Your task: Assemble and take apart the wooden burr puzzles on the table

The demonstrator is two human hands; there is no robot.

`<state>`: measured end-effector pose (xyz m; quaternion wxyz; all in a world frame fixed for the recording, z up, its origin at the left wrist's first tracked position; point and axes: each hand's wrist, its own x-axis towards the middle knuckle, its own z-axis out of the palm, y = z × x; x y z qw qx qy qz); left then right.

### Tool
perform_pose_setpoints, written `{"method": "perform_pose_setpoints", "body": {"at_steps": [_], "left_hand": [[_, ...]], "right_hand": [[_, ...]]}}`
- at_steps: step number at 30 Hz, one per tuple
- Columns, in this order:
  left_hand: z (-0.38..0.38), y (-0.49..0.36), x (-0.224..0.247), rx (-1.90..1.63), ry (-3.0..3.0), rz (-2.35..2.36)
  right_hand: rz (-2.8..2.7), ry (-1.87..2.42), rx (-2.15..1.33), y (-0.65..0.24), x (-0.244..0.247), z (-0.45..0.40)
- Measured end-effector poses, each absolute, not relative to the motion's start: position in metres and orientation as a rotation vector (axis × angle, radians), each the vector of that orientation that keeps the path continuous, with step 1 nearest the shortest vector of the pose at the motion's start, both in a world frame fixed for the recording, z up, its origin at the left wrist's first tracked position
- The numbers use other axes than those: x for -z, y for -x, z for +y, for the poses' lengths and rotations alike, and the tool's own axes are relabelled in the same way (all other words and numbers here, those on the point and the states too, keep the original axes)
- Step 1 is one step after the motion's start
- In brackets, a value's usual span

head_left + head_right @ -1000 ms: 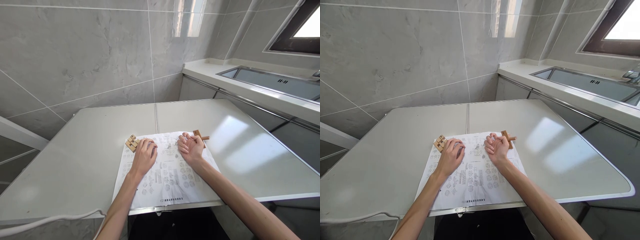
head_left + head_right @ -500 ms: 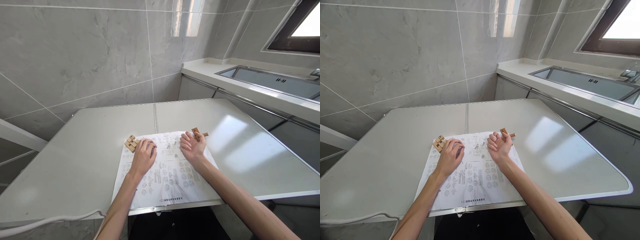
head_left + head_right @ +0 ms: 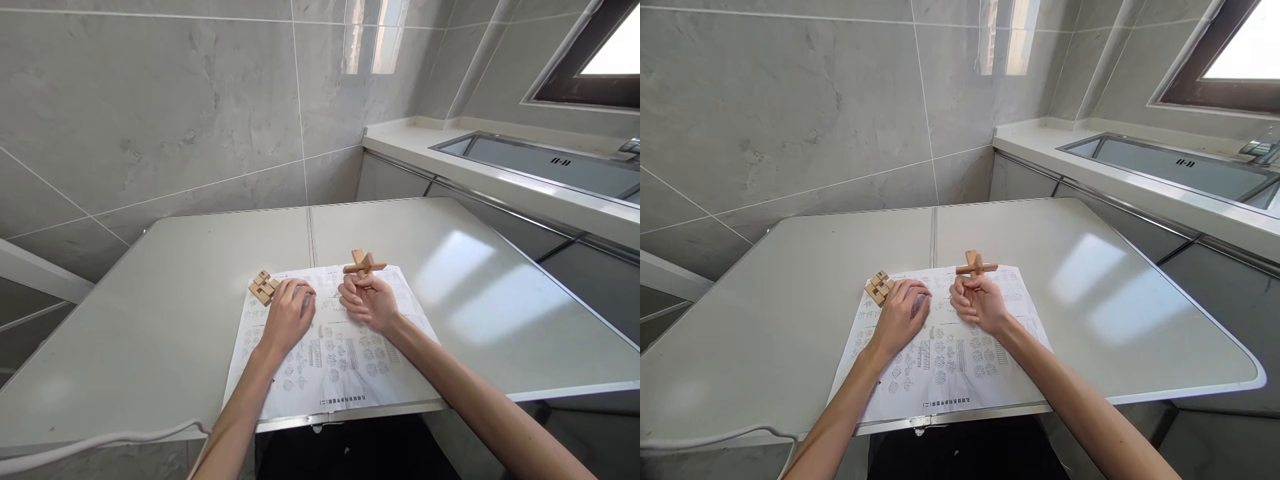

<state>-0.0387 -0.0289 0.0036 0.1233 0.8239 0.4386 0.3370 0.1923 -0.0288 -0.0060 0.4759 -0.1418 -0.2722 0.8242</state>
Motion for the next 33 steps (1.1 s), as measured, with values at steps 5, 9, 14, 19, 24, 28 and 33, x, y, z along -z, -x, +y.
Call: {"method": "perform_pose_setpoints", "body": {"at_steps": [5, 9, 14, 19, 24, 28, 33], "left_hand": [[-0.037, 0.029, -0.016, -1.030, -1.836, 1.188], [-0.042, 0.026, -0.016, -0.973, -1.508, 0.936], [-0.042, 0.026, -0.006, -0.845, -1.431, 0.658], [-0.042, 0.023, -0.007, -0.839, -1.381, 0.686], [-0.040, 0.025, -0.007, -0.943, -1.372, 0.752], [-0.037, 0.028, -0.008, -1.031, -1.369, 0.812], [-0.038, 0.028, -0.012, -1.126, -1.388, 0.890]], "right_hand": [[-0.935, 0.349, -2.252, -0.184, 0.015, -0.032], [-1.088, 0.382, -2.333, -0.181, 0.019, -0.035], [-1.226, 0.491, -2.260, -0.178, 0.015, -0.041], [-1.436, 0.634, -2.108, -0.178, 0.007, -0.046], [-1.575, 0.792, -1.842, -0.179, -0.003, -0.047], [-1.536, 0.889, -1.640, -0.180, -0.007, -0.046], [-1.617, 0.924, -1.407, -0.178, -0.003, -0.045]]}}
